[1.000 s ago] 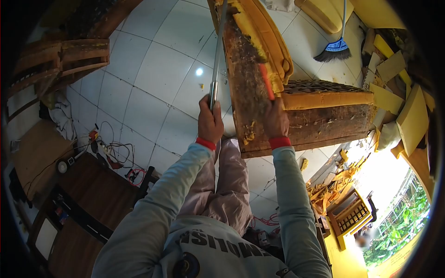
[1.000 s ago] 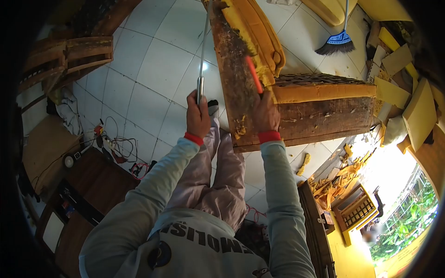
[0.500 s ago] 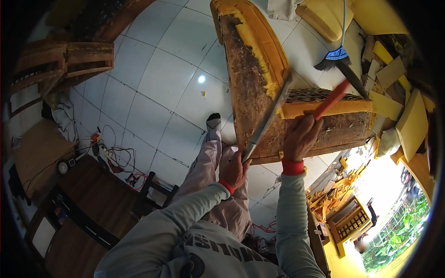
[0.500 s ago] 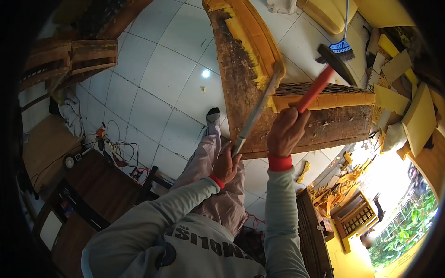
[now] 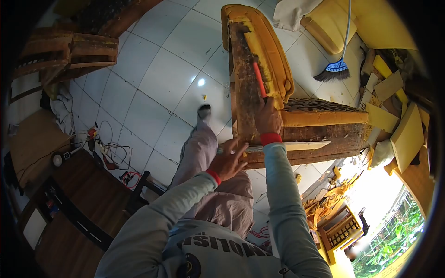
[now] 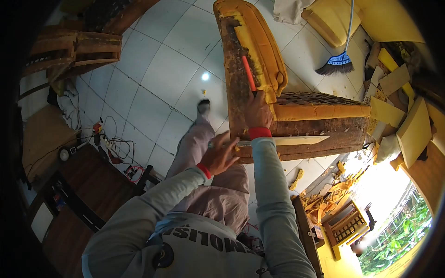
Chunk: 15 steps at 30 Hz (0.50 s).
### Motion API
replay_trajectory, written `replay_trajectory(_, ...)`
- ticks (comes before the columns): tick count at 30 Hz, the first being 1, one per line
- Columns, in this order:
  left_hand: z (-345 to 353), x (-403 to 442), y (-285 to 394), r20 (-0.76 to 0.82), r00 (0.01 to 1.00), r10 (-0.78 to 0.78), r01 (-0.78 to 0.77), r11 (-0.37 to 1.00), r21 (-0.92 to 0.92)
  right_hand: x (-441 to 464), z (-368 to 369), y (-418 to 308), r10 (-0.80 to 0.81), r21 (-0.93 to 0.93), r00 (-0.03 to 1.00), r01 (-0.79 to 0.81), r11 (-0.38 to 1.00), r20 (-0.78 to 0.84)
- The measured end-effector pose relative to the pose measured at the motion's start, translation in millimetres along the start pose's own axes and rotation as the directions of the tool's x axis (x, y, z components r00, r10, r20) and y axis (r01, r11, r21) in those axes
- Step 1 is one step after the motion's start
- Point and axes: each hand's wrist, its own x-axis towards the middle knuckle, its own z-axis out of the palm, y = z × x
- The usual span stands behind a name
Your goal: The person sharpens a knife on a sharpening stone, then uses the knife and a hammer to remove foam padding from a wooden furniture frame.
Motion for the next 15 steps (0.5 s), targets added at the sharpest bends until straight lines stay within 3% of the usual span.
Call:
replay_trajectory(1,-8,-9,-13,-0.049,0.998,-0.043,0.043,0.999,0.003,4,-1,-5,0.064,-0.089,0.995,-0.058,0.994,0.07)
replay_trajectory(2,-16,-15,-30,-0.1,0.992,-0.082,0.083,0.997,0.004,3,0,2,-0.021,-0.01,0.999,0.02,1.0,-0.028)
replay_trajectory(3,-19,-24,-48,-0.103,0.963,-0.248,0.26,0.957,0.13,-1,0,6,-0.071,0.07,0.995,0.076,0.995,-0.073)
replay_trajectory(5,-36,-36,-85,-0.06,0.879,-0.474,0.458,0.8,0.387,-4,3,13,-0.138,0.213,0.971,0.179,0.96,-0.193)
replay_trajectory(6,-39,-46,-100,-0.032,0.785,-0.618,0.536,0.652,0.536,-2,17,20,-0.164,0.189,0.956,0.213,0.959,-0.244)
replay_trajectory(9,-51,-67,-150,0.114,0.493,-0.863,0.769,0.493,0.407,9,12,1,0.074,-0.105,0.992,-0.063,0.992,0.104)
replay_trajectory(10,-85,-34,-128,0.197,0.31,-0.93,0.851,0.364,0.378,9,11,-3,-0.062,0.048,0.997,0.064,0.997,-0.039)
replay_trajectory(13,-71,-33,-162,0.103,0.582,-0.806,0.752,0.582,0.308,2,8,-16,-0.004,0.274,0.983,0.055,0.96,-0.185)
replay_trajectory(14,-63,-28,-169,0.069,0.577,-0.814,0.731,0.553,0.401,3,17,-14,-0.027,0.255,0.964,0.098,0.962,-0.266)
replay_trajectory(15,-67,-21,-169,0.094,0.581,-0.808,0.716,0.563,0.412,6,18,-13,-0.002,0.14,0.989,0.023,0.99,-0.151)
